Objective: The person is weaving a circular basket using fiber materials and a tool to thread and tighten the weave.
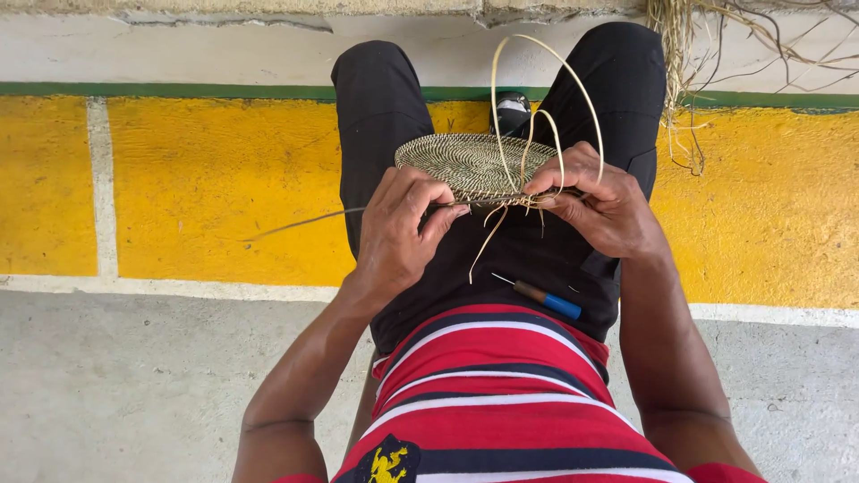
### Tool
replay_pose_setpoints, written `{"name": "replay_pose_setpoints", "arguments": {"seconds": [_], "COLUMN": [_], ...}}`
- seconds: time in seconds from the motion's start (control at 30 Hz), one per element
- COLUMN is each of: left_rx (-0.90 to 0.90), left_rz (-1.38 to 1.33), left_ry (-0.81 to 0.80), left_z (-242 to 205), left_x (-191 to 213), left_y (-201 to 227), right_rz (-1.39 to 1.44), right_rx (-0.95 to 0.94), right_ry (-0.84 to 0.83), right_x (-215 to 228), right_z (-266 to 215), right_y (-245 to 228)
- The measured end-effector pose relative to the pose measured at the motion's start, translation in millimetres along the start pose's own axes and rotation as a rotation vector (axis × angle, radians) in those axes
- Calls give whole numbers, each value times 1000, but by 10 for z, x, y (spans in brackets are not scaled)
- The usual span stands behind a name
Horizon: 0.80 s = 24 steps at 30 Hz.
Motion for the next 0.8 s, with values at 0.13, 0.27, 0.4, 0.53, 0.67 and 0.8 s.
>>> {"name": "replay_pose_setpoints", "arguments": {"seconds": [0.13,0.27,0.4,0.53,0.67,0.8], "left_rx": [8,-25,49,-105,-121,-133], "left_rz": [-34,-132,81,181,147,164], "left_ry": [-27,-201,-128,-26,0,-28], "left_z": [38,159,234,184,85,108], "left_x": [188,357,104,-194,-266,-205], "left_y": [68,17,133,222,180,227], "right_rz": [26,27,4,54,389,275], "right_rx": [-9,57,-1,-88,31,-189], "right_ry": [33,8,30,29,-135,112], "right_x": [0,-12,-23,13,309,259], "right_z": [8,21,-19,-32,134,185], "right_y": [-7,-16,57,21,-123,-1]}}
Point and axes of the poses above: each hand's wrist, its own z-axis towards the middle knuckle, its own x-axis out of the back of the hand, y = z × x, the point moved 1 cm from there along z, towards the middle knuckle, and after that the axes turned 2 degrees about x, right-handed, at the moved point
